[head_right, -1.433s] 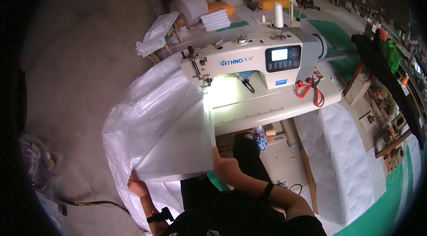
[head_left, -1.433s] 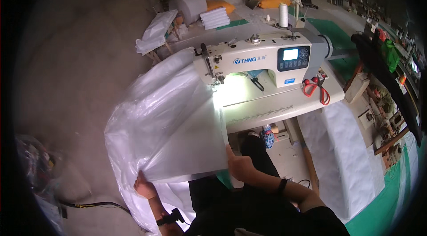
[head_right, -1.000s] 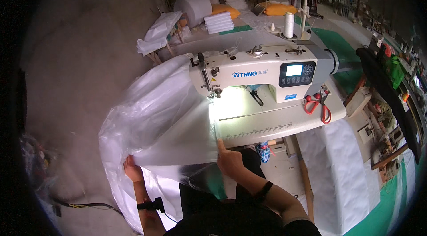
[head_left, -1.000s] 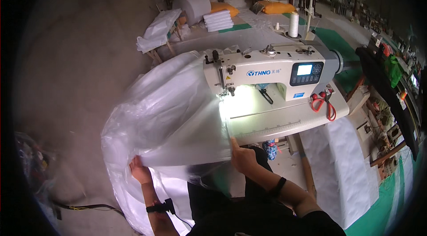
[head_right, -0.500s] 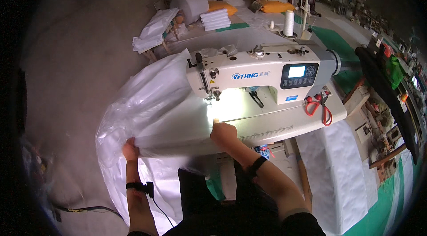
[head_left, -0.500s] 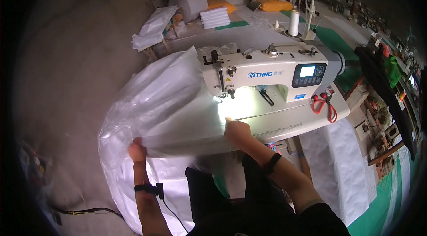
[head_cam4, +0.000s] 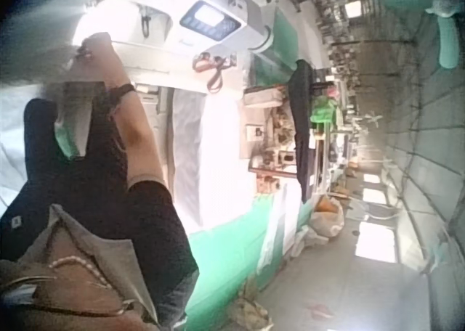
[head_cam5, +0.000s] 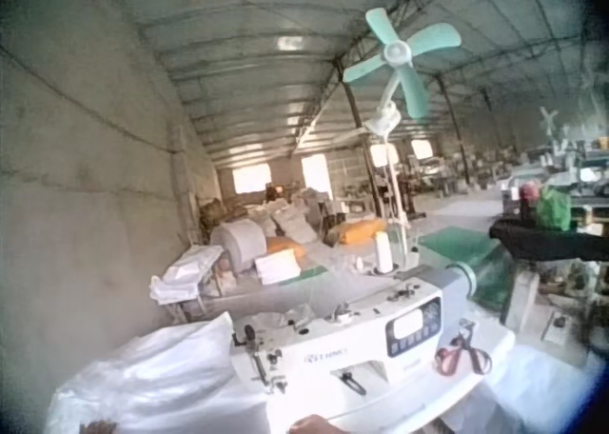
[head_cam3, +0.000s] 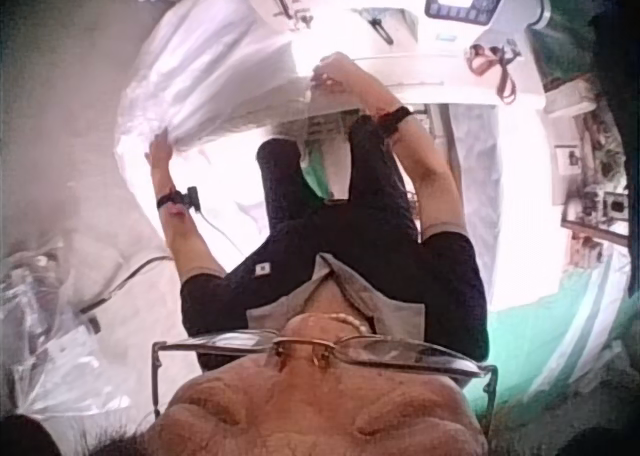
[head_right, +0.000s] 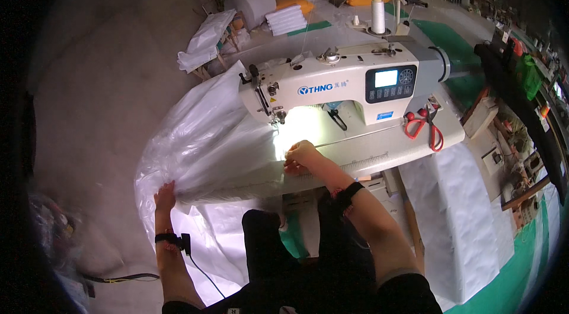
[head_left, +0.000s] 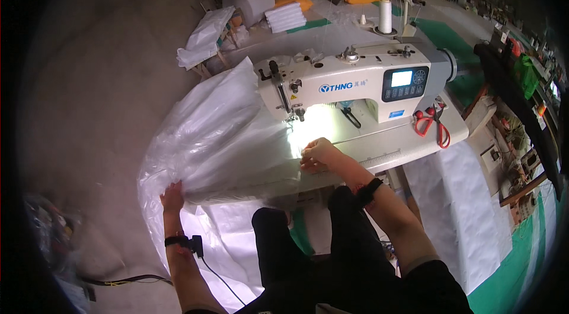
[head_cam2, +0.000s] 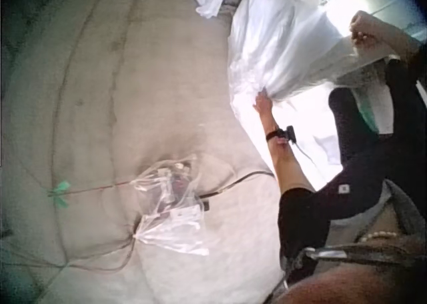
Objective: Sewing together large white plastic/vinyl sheets using an industrial sewing machine.
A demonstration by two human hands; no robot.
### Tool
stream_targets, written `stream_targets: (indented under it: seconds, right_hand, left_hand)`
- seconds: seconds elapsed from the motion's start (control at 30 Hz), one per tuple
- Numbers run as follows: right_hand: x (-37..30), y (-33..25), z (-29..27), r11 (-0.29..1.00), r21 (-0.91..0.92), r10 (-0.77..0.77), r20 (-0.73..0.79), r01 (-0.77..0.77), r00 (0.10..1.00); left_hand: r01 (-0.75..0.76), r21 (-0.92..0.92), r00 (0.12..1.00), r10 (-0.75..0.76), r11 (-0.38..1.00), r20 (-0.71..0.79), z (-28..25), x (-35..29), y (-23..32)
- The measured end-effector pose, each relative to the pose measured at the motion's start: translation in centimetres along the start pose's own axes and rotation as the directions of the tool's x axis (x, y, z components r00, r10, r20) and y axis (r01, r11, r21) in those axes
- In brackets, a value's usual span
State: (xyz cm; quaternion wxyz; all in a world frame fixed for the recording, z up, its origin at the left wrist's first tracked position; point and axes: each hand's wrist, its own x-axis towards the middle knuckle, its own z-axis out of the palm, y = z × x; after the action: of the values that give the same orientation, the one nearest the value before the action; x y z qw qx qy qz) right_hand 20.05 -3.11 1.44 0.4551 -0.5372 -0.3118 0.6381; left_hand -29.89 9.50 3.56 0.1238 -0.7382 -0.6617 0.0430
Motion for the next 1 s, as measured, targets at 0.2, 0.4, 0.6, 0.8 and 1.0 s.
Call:
stream_targets:
  seconds: [0.2, 0.4, 0.6, 0.8, 1.0]
  right_hand:
    - [0.4, -0.1, 0.6, 0.994, -0.106, 0.005, -0.095, -0.015, 0.995]
    - [0.5, -0.5, 0.3, 0.988, -0.109, 0.098, -0.109, -0.11, 0.989]
    - [0.4, -0.9, 0.2, 0.98, -0.17, 0.09, -0.097, -0.106, 0.991]
    - [-0.1, -1.2, 0.3, 0.98, -0.16, 0.108, -0.087, -0.121, 0.99]
    - [-0.1, -0.7, 0.2, 0.962, -0.271, 0.002, -0.132, -0.038, 0.991]
  left_hand:
    - [-0.469, -0.085, 0.833, 0.408, 0.879, -0.375, -11.5, -1.5, 10.5]
    - [-0.883, -0.168, 0.444, 0.667, 0.437, -0.598, -9.7, -2.4, 29.7]
    - [-0.742, -0.564, 0.652, 0.585, 0.362, -0.482, -6.5, -1.7, 32.8]
    - [-0.65, -0.645, 0.735, 0.546, 0.402, -0.402, -6.9, -0.6, 33.4]
    - [-0.51, -0.633, 0.841, 0.493, 0.583, -0.223, -6.2, 0.5, 35.2]
